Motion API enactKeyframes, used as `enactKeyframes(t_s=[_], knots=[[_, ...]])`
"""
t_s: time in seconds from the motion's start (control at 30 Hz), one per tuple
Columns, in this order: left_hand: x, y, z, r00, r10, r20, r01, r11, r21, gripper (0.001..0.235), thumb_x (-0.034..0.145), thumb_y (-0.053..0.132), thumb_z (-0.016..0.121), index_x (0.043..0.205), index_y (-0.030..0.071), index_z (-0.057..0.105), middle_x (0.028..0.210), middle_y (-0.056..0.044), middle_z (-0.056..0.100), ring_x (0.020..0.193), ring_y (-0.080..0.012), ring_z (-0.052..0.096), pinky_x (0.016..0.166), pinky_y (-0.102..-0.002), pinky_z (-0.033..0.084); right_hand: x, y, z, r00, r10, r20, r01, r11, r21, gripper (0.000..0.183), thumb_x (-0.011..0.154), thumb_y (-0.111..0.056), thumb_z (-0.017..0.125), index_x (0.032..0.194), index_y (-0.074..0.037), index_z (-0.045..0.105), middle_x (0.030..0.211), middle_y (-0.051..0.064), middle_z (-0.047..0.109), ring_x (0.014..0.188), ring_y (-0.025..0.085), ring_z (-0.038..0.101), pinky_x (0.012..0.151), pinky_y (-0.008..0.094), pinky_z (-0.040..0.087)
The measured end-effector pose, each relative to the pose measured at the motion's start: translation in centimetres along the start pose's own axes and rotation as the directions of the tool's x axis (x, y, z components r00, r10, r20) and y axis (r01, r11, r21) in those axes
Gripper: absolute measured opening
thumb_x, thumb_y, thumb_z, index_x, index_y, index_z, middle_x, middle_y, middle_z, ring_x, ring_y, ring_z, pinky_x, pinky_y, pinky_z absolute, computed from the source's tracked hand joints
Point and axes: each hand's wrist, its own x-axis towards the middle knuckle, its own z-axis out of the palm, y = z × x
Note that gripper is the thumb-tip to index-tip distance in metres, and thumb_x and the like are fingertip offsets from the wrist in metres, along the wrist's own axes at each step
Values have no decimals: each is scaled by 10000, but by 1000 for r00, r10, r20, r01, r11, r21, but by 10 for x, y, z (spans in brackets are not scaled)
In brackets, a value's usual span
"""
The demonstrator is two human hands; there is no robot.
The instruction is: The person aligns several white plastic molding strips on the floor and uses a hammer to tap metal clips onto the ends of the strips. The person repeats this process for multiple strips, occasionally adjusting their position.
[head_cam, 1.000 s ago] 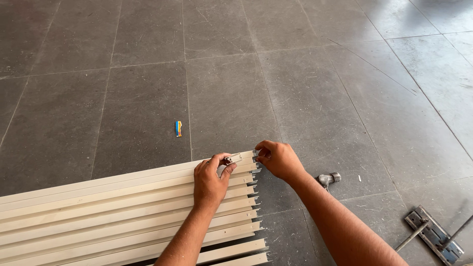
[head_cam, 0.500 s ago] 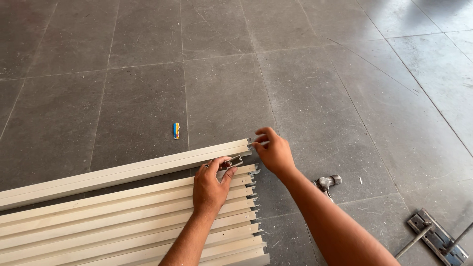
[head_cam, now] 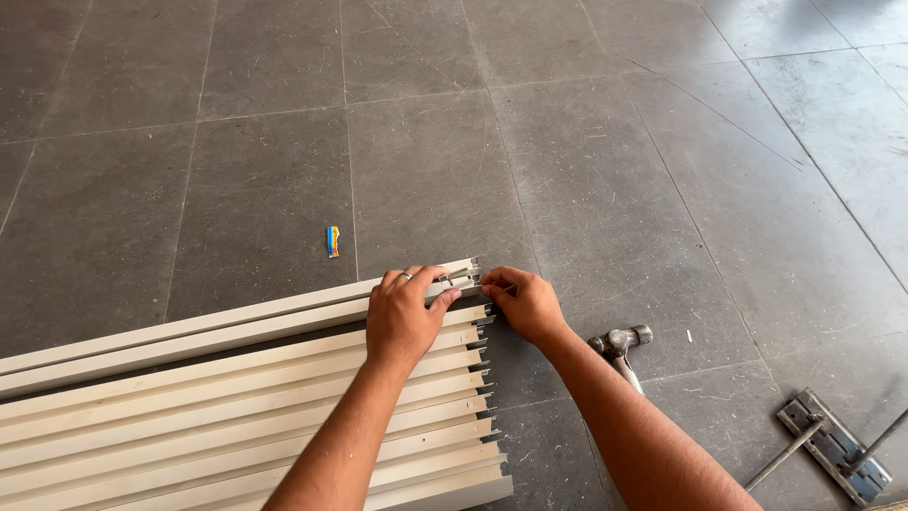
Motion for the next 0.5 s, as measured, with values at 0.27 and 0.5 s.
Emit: enactKeyframes(t_s=[0.27, 0.5], knots=[[15, 1, 4, 986, -20, 168, -8, 986, 167, 376, 804, 448, 830, 1109, 238, 759, 1125, 19, 672, 1119, -198, 576, 965, -415, 423, -5, 13, 4, 1000, -1, -22, 2, 998, 56, 188, 884, -259, 762, 1046, -167, 787, 928, 23, 790, 813, 154, 724, 765, 321, 572], [18, -6, 7, 980, 12, 197, -47, 984, 174, 373, 785, 452, 853, 1081, 244, 760, 1107, 41, 665, 1113, -171, 572, 964, -411, 405, -5, 15, 6, 996, -74, -59, 74, 997, -13, 161, 884, -248, 763, 1019, -165, 787, 982, 12, 754, 856, 157, 715, 785, 328, 573]])
